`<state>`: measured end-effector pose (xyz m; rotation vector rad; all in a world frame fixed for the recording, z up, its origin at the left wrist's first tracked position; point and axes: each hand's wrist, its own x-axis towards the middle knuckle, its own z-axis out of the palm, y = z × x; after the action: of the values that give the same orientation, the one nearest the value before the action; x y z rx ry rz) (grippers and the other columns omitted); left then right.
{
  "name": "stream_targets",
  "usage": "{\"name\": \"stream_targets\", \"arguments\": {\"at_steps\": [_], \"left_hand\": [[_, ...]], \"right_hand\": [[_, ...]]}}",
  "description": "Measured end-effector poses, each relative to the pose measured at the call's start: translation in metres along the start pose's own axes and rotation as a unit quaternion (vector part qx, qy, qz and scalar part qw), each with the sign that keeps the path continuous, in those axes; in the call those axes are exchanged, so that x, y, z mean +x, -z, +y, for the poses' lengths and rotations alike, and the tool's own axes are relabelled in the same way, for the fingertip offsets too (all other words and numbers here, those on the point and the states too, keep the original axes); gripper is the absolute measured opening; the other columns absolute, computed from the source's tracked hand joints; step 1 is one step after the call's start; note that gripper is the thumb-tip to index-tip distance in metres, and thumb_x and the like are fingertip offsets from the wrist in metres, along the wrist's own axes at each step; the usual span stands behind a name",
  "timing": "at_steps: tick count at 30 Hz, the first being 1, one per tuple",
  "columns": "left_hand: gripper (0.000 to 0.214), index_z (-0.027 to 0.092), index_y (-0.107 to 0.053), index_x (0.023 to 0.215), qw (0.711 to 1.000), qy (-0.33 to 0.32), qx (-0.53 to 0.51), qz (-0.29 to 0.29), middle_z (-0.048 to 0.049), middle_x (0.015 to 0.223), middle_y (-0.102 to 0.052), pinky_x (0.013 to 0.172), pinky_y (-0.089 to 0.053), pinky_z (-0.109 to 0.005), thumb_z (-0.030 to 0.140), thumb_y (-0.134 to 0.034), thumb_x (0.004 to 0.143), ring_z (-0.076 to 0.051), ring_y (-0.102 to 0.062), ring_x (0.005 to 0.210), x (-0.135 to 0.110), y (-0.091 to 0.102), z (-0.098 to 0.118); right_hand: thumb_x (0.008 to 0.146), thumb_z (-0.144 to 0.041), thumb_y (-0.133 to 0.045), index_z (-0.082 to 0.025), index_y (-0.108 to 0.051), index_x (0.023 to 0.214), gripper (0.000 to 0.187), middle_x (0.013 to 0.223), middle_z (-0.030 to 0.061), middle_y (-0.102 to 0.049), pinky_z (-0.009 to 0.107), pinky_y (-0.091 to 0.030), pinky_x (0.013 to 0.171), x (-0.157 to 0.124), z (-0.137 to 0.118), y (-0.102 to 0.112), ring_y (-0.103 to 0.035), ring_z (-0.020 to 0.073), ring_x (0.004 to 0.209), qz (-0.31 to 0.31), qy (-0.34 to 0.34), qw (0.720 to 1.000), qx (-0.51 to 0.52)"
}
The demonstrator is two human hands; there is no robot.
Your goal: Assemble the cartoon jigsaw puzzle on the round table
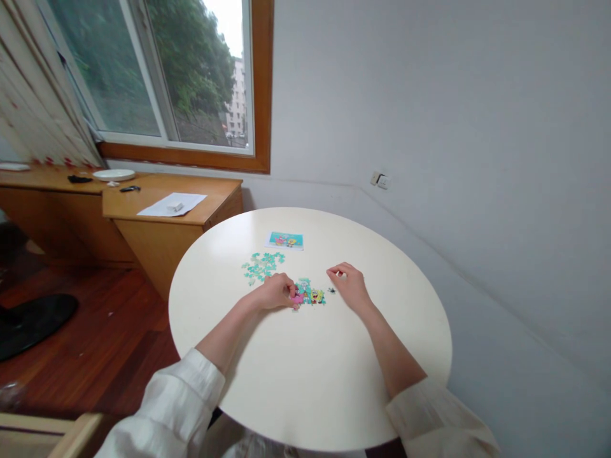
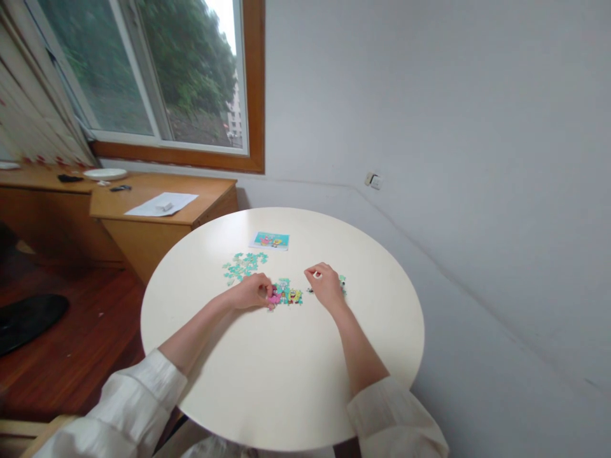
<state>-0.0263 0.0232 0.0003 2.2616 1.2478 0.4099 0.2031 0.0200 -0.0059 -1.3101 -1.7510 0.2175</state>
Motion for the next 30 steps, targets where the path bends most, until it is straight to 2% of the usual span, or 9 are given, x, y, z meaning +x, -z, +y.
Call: {"name": "stream_targets", "arguments": {"at_steps": [5, 11, 14, 16, 18, 21, 24, 27, 30], "left_hand": [[0.023, 0.018, -0.066, 0.067, 1.000, 0.011, 0.018, 0.015, 0.0009, 0.070, -0.064, 0.070, -0.036, -0.025, 0.037, -0.074, 0.056, -0.015, -0.055, 0.071, 0.001, -0.002, 0.001], [0.017, 0.019, -0.068, 0.070, 0.998, 0.009, 0.027, 0.051, -0.0029, 0.085, -0.066, 0.077, -0.037, -0.028, 0.035, -0.069, 0.065, -0.018, -0.056, 0.082, 0.002, -0.006, 0.002], [0.018, 0.019, -0.067, 0.071, 0.998, 0.013, 0.029, 0.060, -0.0044, 0.089, -0.066, 0.080, -0.036, -0.030, 0.037, -0.068, 0.068, -0.019, -0.056, 0.086, 0.002, -0.008, 0.002], [0.020, 0.019, -0.067, 0.071, 0.997, 0.010, 0.024, 0.068, -0.0053, 0.092, -0.066, 0.082, -0.036, -0.032, 0.038, -0.066, 0.070, -0.020, -0.055, 0.089, 0.002, -0.008, 0.003], [0.019, 0.018, -0.066, 0.070, 0.997, 0.008, 0.015, 0.074, -0.0057, 0.093, -0.066, 0.084, -0.035, -0.034, 0.037, -0.065, 0.072, -0.021, -0.055, 0.091, 0.001, -0.008, 0.003], [0.011, 0.018, -0.066, 0.069, 0.997, 0.010, 0.011, 0.079, -0.0054, 0.093, -0.067, 0.086, -0.034, -0.035, 0.027, -0.063, 0.074, -0.021, -0.055, 0.091, 0.000, -0.008, 0.004], [0.009, 0.018, -0.066, 0.070, 0.996, 0.014, 0.016, 0.081, -0.0042, 0.091, -0.067, 0.086, -0.034, -0.034, 0.020, -0.059, 0.074, -0.020, -0.056, 0.089, 0.001, -0.009, 0.004], [0.012, 0.019, -0.067, 0.072, 0.997, 0.014, 0.006, 0.080, -0.0038, 0.089, -0.067, 0.085, -0.036, -0.032, 0.029, -0.062, 0.074, -0.019, -0.056, 0.086, 0.001, -0.009, 0.003], [0.024, 0.019, -0.067, 0.076, 0.998, 0.010, 0.006, 0.068, -0.0044, 0.091, -0.065, 0.085, -0.036, -0.032, 0.041, -0.070, 0.066, -0.020, -0.055, 0.088, 0.001, -0.009, 0.002]], "right_hand": [[0.073, -0.028, -0.054, -0.018, -0.067, 0.066, 0.017, 0.072, 0.0043, -0.065, 0.030, -0.043, 0.068, 0.004, 0.013, 0.009, -0.053, 0.0154, 0.064, 0.016, -0.051, 0.998, -0.033], [0.071, -0.025, -0.054, -0.018, -0.070, 0.072, 0.017, 0.077, 0.0047, -0.066, 0.030, -0.044, 0.069, 0.005, 0.027, 0.013, -0.055, 0.0151, 0.066, -0.061, -0.083, 0.993, -0.053], [0.072, -0.024, -0.054, -0.019, -0.070, 0.072, 0.018, 0.078, 0.0049, -0.066, 0.030, -0.044, 0.070, 0.004, 0.031, 0.014, -0.055, 0.0154, 0.066, -0.074, -0.087, 0.992, -0.060], [0.073, -0.024, -0.053, -0.018, -0.070, 0.072, 0.018, 0.077, 0.0055, -0.066, 0.031, -0.045, 0.070, 0.005, 0.031, 0.014, -0.055, 0.0160, 0.066, -0.055, -0.081, 0.993, -0.060], [0.074, -0.024, -0.051, -0.017, -0.070, 0.075, 0.020, 0.079, 0.0065, -0.065, 0.033, -0.045, 0.071, 0.006, 0.031, 0.015, -0.054, 0.0166, 0.067, -0.012, -0.075, 0.996, -0.056], [0.077, -0.022, -0.045, -0.015, -0.069, 0.082, 0.025, 0.085, 0.0088, -0.064, 0.035, -0.045, 0.074, 0.008, 0.033, 0.017, -0.054, 0.0180, 0.070, 0.066, -0.070, 0.994, -0.052], [0.077, -0.017, -0.040, -0.014, -0.068, 0.087, 0.030, 0.088, 0.0111, -0.062, 0.037, -0.044, 0.078, 0.009, 0.040, 0.021, -0.055, 0.0199, 0.075, 0.113, -0.078, 0.988, -0.069], [0.073, -0.011, -0.037, -0.014, -0.067, 0.090, 0.035, 0.089, 0.0113, -0.060, 0.036, -0.044, 0.080, 0.009, 0.050, 0.023, -0.055, 0.0208, 0.080, 0.138, -0.102, 0.981, -0.092], [0.068, -0.007, -0.035, -0.015, -0.068, 0.090, 0.040, 0.087, 0.0102, -0.059, 0.036, -0.043, 0.083, 0.009, 0.060, 0.027, -0.055, 0.0211, 0.084, 0.165, -0.120, 0.972, -0.115]]}}
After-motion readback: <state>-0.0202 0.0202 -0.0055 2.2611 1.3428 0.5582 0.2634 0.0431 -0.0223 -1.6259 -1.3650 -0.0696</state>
